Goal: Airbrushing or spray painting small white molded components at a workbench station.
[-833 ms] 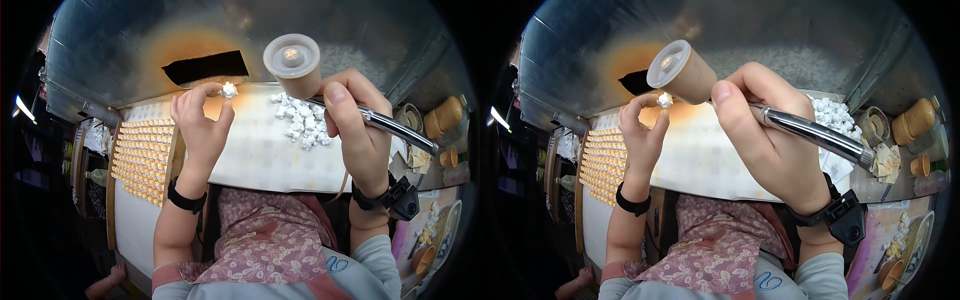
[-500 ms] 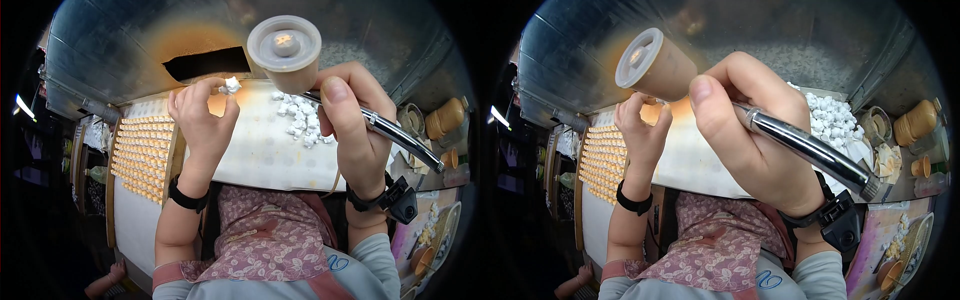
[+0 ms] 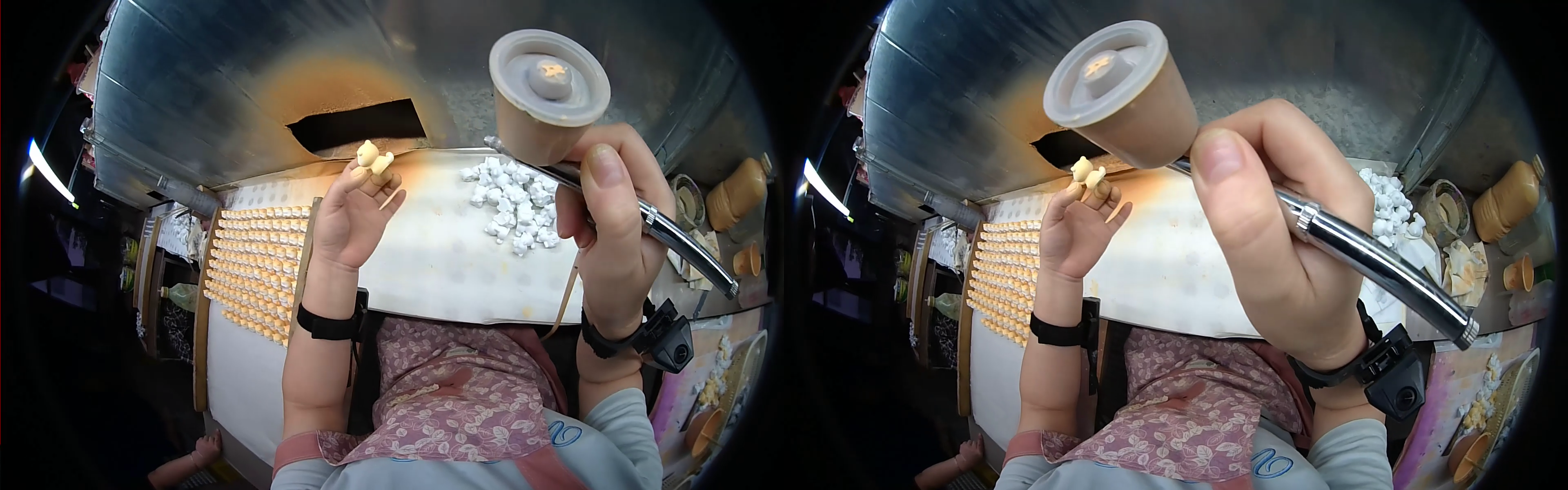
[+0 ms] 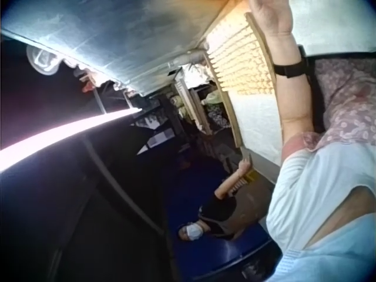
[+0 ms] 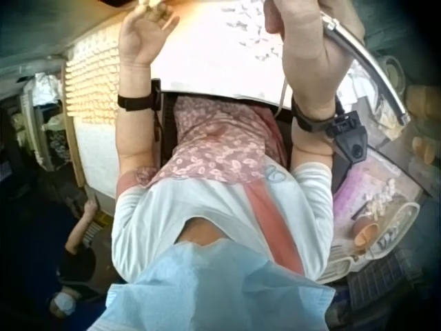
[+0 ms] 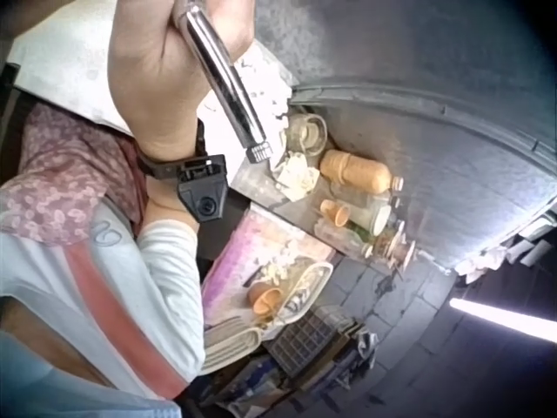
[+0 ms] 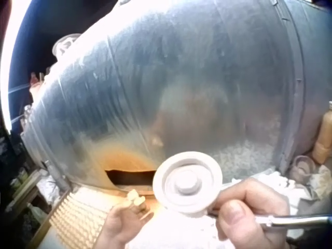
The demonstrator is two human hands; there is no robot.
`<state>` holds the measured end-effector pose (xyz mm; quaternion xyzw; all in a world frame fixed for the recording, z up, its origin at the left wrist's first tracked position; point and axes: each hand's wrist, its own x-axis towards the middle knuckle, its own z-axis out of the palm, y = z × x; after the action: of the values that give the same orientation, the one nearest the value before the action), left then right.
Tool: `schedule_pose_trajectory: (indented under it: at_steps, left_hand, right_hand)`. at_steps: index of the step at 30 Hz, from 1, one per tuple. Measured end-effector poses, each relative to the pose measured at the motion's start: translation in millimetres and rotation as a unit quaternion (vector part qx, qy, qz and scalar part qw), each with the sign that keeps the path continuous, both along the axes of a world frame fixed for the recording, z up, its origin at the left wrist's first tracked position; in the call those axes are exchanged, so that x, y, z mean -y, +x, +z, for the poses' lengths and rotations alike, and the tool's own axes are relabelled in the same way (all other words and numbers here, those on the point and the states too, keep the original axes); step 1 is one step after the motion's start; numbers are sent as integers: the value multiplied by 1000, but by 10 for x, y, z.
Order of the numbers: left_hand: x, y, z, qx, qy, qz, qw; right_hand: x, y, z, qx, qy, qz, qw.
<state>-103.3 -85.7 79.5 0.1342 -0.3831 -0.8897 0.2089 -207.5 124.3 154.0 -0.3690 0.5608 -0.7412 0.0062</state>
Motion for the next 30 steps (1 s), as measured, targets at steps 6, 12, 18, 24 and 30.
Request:
schedule_pose_trajectory:
  at_steps: [6, 12, 18, 24, 30]
  left_hand:
    - [-30, -12, -80, -27, 58, -24, 998]
    - [-26, 7, -91, -25, 70, -11, 997]
    - [-178, 724, 28, -31, 30, 74, 996]
    - [-66, 2415, 812, 280, -391, 371, 795]
    - [576, 3546, 784, 554, -440, 497, 503]
  right_hand:
    - [-110, 42, -69, -2, 56, 86, 995]
    - [-133, 101, -48, 92, 35, 116, 988]
    - [4, 20, -274, 80, 56, -52, 994]
    - [-66, -240, -638, 138, 41, -69, 987]
    - [273, -63, -759, 146, 73, 1, 987]
